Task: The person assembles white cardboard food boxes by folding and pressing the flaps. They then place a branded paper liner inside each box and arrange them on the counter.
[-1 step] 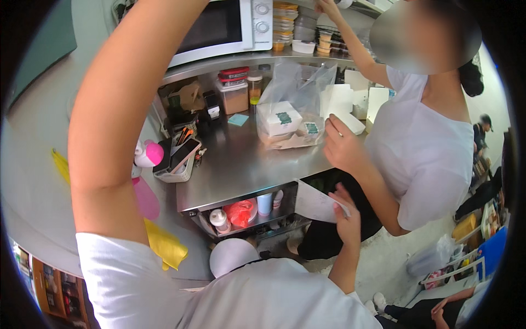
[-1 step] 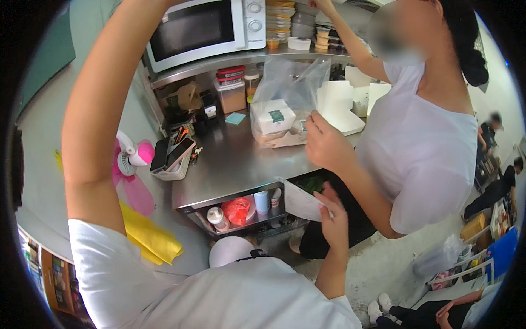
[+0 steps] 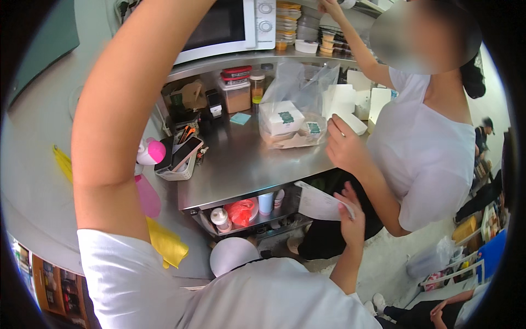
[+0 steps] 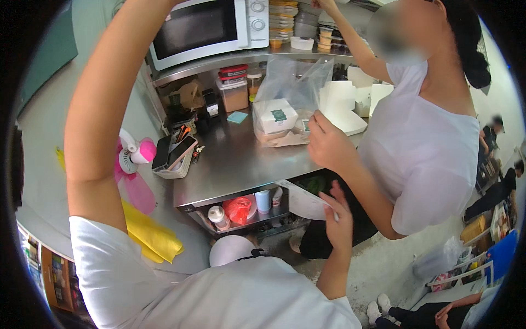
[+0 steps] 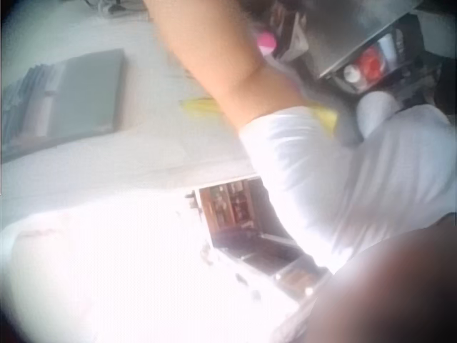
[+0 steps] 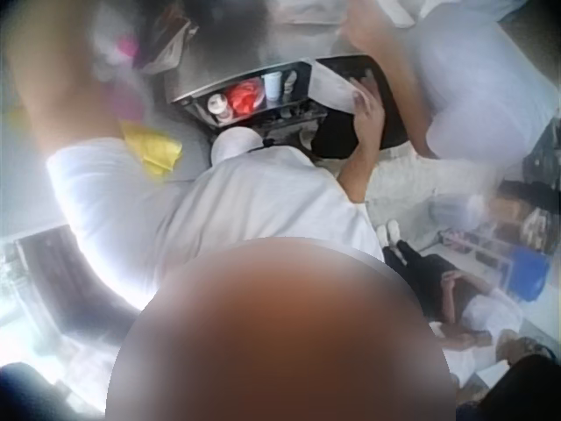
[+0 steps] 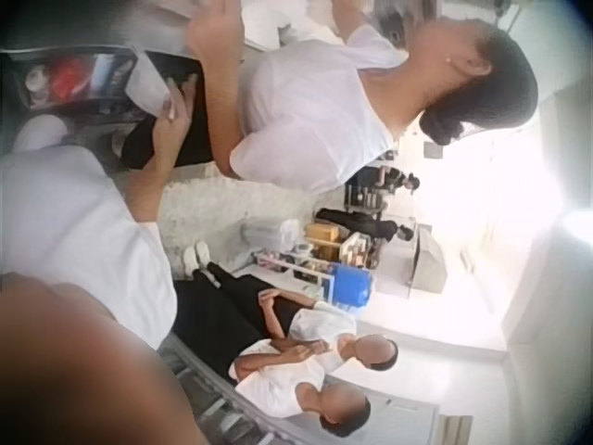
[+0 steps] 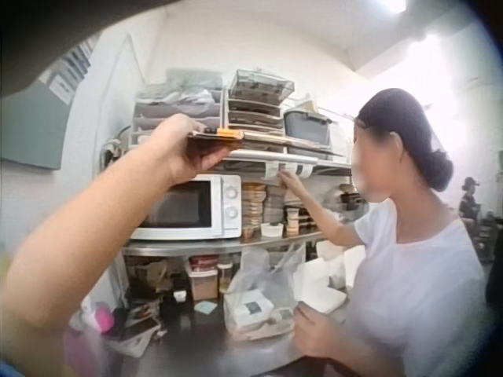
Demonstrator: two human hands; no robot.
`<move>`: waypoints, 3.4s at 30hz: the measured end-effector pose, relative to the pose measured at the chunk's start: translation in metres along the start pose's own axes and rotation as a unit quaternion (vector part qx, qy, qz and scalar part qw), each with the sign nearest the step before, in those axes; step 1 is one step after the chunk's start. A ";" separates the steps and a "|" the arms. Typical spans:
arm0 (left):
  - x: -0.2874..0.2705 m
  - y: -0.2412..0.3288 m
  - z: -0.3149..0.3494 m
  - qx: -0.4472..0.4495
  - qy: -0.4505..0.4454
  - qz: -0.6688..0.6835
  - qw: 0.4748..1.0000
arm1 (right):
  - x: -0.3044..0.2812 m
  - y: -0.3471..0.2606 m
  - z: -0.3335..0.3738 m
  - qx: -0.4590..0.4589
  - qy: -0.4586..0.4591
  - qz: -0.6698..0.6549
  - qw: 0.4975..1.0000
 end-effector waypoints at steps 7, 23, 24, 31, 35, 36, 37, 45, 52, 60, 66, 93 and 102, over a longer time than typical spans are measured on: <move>-0.008 -0.018 0.001 -0.053 0.028 0.018 0.998 | -0.026 -0.014 -0.001 -0.013 0.034 -0.008 0.999; -0.022 -0.007 0.015 0.001 0.072 -0.134 0.988 | -0.020 0.003 0.000 0.029 0.101 -0.036 0.994; -0.024 -0.004 0.015 0.003 0.076 -0.155 0.985 | -0.017 0.012 0.001 0.065 0.095 -0.048 0.992; -0.035 -0.003 0.020 0.001 0.089 -0.086 0.992 | -0.027 0.044 0.006 0.051 0.146 -0.304 0.940; -0.025 -0.005 0.027 0.009 0.035 -0.153 0.988 | -0.026 0.061 0.002 0.049 0.187 -0.399 0.896; -0.026 -0.005 0.028 0.004 0.039 -0.152 0.988 | -0.020 0.067 0.001 0.079 0.178 -0.415 0.889; -0.026 -0.006 0.030 -0.002 0.042 -0.152 0.987 | -0.014 0.073 0.003 0.120 0.166 -0.453 0.868; -0.013 -0.008 0.033 -0.007 0.038 -0.143 0.989 | -0.031 0.052 0.012 0.087 0.154 -0.488 0.855; -0.002 -0.020 0.030 -0.012 0.024 -0.123 0.992 | -0.038 0.040 0.003 0.062 0.160 -0.553 0.816; -0.001 -0.045 0.021 -0.043 0.026 -0.148 0.988 | -0.040 -0.008 -0.024 -0.050 0.122 -0.663 0.737; 0.001 -0.076 0.022 -0.083 0.032 -0.177 0.980 | -0.040 -0.083 -0.063 -0.169 0.007 -0.661 0.731; 0.043 -0.049 0.142 0.361 -0.117 -0.057 0.923 | 0.040 0.081 0.107 0.401 0.076 -0.375 0.832; 0.199 -0.287 0.325 0.162 -0.523 -0.139 0.825 | -0.168 0.100 0.191 0.359 0.273 -0.079 0.889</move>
Point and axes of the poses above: each hand's wrist, its own z-axis away from the middle knuckle, its own x-axis out of the palm, y = z × x, the point moved 9 cm from there along -z, towards the middle knuckle, and after that the axes turned 3 degrees about -x, right-handed, at the moved point
